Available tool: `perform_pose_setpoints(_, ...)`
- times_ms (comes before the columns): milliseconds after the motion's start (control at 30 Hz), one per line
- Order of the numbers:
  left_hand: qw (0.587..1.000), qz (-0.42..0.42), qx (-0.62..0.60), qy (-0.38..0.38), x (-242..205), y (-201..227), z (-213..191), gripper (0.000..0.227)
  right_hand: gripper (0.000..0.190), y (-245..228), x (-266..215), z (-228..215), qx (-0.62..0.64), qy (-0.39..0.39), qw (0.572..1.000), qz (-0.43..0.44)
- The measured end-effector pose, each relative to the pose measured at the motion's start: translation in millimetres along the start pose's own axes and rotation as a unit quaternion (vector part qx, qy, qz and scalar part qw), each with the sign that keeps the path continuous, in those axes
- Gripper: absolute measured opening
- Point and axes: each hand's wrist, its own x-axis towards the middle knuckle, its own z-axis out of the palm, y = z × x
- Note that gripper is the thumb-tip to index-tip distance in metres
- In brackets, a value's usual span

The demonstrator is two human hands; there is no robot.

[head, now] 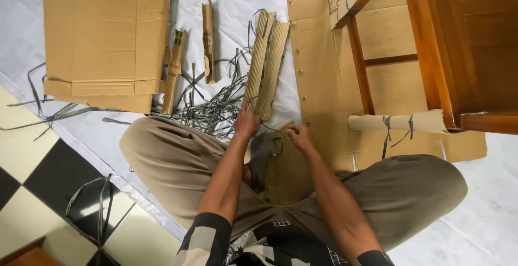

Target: Wrapping the legs of a wooden chair with protective cardboard strips and securing them with plastic ties.

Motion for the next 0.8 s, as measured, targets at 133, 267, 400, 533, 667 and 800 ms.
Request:
perform_pose_setpoints(133,1.0,0.014,-0.001,-0.013,22.6,-15.8,8.2,0.031,0.03,4.1,-10.2,-4.5,-0.016,-0.01,0.999,0.044)
perform_pose_setpoints(267,0.999,-0.003,0.024,-0.044,35.9,-19.1,5.9,0.034,0.03,0.1,-18.5,-12.3,-0.012,-0.016,0.997,0.075)
perform_pose_setpoints(400,0.997,-0.032,0.041,-0.056,43.4,-28.1,19.0,0.037,0.029,10.4,-20.3,-13.6,-0.016,-0.018,0.996,0.082)
perform_pose_setpoints(533,0.997,-0.019,0.06,-0.046,55.2,-40.7,40.4,0.038,0.031,0.3,-24.8,-22.7,-0.013,-0.016,0.997,0.076)
perform_pose_setpoints(667,0.997,0.03,0.041,0.056,51.9,-32.2,47.7,0.029,0.029,-3.7,-24.8,-22.2,-0.009,-0.009,0.998,0.062)
perform_pose_setpoints(800,0.98,0.137,-0.018,0.14,25.8,16.3,23.8,0.036,0.028,-16.2,-20.7,-25.2,-0.008,0.005,1.0,0.017)
